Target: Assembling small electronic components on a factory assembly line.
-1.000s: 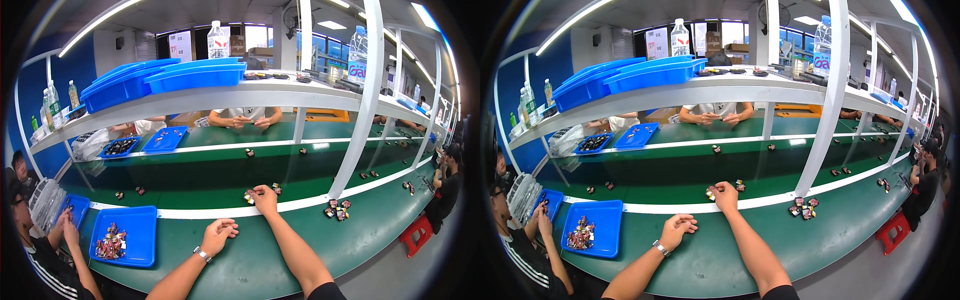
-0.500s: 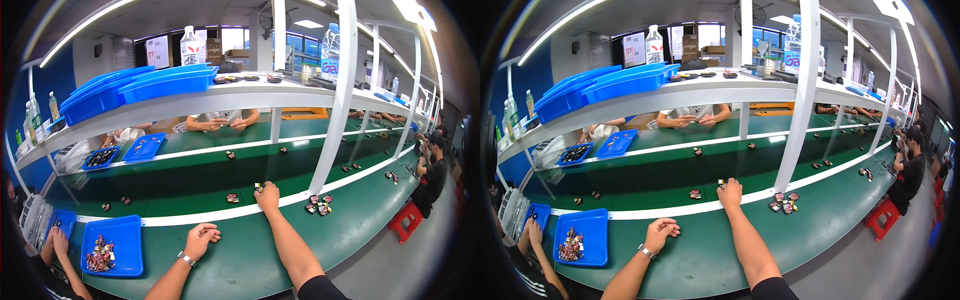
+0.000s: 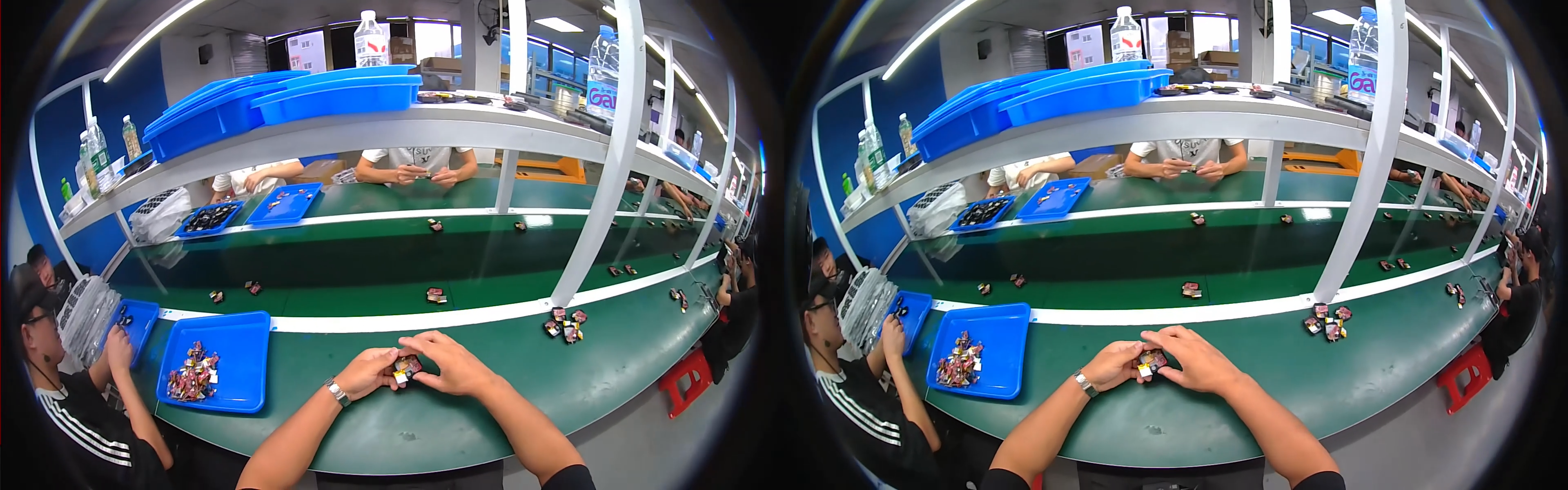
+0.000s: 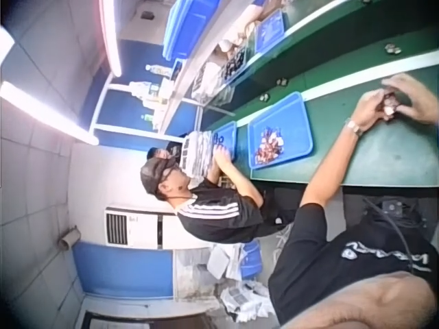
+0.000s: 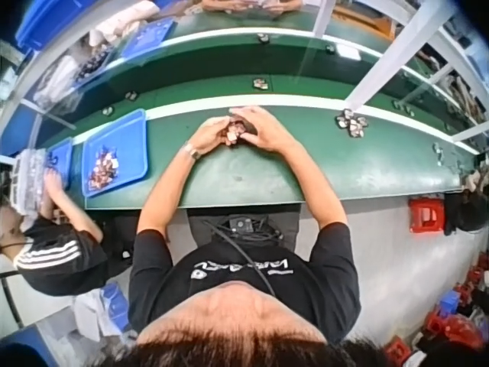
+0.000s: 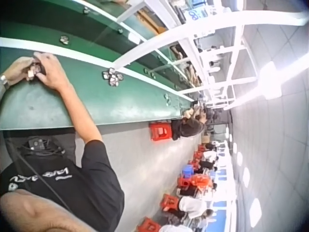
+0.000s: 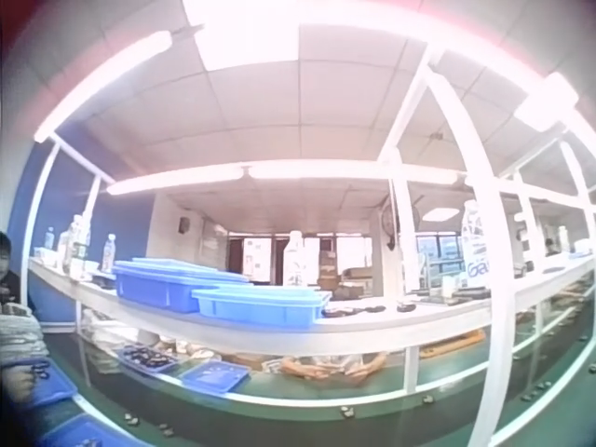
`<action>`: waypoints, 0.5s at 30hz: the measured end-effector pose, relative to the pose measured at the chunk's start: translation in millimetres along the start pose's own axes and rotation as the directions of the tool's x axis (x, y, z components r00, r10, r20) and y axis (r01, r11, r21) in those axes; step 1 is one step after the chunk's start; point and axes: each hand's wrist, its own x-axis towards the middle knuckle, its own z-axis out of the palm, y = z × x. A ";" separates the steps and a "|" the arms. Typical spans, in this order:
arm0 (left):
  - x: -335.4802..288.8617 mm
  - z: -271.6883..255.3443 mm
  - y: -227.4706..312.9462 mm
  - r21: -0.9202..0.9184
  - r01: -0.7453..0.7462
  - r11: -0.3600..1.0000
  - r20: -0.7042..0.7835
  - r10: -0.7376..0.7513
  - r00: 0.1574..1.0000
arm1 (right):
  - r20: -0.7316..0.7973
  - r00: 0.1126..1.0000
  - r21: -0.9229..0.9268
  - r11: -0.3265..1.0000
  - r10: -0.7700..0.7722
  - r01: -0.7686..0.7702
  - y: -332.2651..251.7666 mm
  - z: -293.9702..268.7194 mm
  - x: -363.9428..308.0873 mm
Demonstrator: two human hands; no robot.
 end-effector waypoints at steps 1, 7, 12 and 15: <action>1.0 -4.7 -2.3 -0.052 -0.017 0.999 0.029 0.018 0.999 | -0.002 1.000 -0.030 1.000 0.002 -0.002 -1.3 -0.4 1.8; 1.5 4.0 -3.7 -0.140 -0.074 0.987 -0.052 0.067 0.996 | -0.316 0.949 -0.143 0.989 -0.017 -0.029 6.1 19.0 -0.8; 2.7 9.0 -6.8 -0.154 -0.083 0.985 -0.092 0.069 0.993 | -0.335 0.935 -0.171 0.968 0.120 -0.185 -1.0 30.9 5.5; 4.3 9.6 -9.2 -0.160 -0.082 0.984 -0.108 0.065 0.992 | -0.341 0.938 -0.211 0.967 0.068 -0.146 3.9 33.5 4.3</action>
